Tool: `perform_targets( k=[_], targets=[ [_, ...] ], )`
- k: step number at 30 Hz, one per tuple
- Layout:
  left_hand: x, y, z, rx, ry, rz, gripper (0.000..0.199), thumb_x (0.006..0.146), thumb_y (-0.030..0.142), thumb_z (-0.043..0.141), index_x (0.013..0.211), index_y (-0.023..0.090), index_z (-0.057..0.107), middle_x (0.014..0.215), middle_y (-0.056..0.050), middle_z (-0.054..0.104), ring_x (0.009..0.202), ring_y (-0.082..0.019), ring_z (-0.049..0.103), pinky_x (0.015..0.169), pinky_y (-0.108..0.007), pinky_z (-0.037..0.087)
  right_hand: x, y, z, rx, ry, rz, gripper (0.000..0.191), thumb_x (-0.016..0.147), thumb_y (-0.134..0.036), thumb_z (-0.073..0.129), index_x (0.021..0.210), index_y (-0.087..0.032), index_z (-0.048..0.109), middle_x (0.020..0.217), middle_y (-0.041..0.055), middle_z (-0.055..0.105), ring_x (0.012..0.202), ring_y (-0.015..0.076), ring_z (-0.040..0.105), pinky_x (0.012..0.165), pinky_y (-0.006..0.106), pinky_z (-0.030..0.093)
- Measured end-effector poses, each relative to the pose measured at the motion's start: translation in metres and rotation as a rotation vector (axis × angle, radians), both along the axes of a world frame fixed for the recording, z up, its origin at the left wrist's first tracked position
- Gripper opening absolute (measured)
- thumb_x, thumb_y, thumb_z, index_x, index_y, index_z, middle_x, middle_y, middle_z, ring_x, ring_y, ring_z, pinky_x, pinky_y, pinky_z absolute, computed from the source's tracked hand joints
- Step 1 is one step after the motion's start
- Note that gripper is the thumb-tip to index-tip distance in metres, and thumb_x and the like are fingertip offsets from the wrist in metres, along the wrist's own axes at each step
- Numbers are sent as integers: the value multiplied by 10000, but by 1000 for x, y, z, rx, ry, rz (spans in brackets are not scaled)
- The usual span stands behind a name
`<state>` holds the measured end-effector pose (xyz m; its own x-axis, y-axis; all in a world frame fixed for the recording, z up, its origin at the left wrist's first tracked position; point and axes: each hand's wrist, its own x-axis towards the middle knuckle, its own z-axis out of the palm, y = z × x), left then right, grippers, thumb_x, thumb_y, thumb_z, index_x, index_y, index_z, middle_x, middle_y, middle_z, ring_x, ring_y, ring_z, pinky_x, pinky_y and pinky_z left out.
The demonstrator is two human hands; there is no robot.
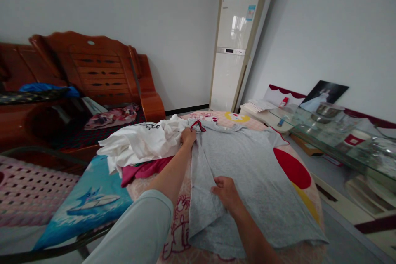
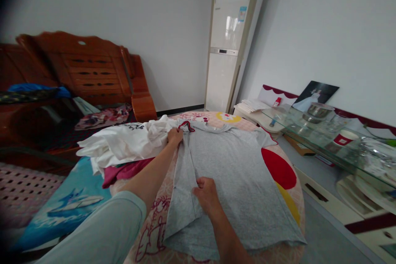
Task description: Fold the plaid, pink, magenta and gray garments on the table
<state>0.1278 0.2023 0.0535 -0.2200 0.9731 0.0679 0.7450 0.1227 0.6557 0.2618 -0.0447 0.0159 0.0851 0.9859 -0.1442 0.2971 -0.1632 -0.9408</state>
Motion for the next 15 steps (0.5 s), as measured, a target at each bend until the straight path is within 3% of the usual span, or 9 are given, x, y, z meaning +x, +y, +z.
perform_targets(
  k=[5,7,11,15],
  targets=[
    [40,11,28,71,-44,-119,302,912,263,436,1016,128,685,981,-130,729,1005,-237,661,853,-297,458,15,-26,16,42,258,20,229,707,-245,584,863,-168,734,725,26,703,677,181,658,644,274,502],
    [62,11,33,87,-63,-172,298,914,261,441,1018,127,686,950,-120,733,973,-221,668,848,-287,461,22,-34,20,34,293,0,262,711,-257,595,916,-166,730,745,38,708,654,178,647,646,287,509],
    [101,-4,19,67,-98,-277,245,900,235,484,969,124,691,875,-105,734,888,-198,679,817,-275,475,35,-40,17,9,149,-106,383,652,-183,549,987,-129,727,701,45,704,607,177,629,562,251,475],
    [118,-23,-7,27,-115,-339,183,876,186,521,916,126,689,845,-102,731,844,-201,677,800,-291,488,43,-40,10,-25,7,-143,511,583,-137,499,1044,-110,718,670,29,695,570,165,610,502,219,425]
  ],
)
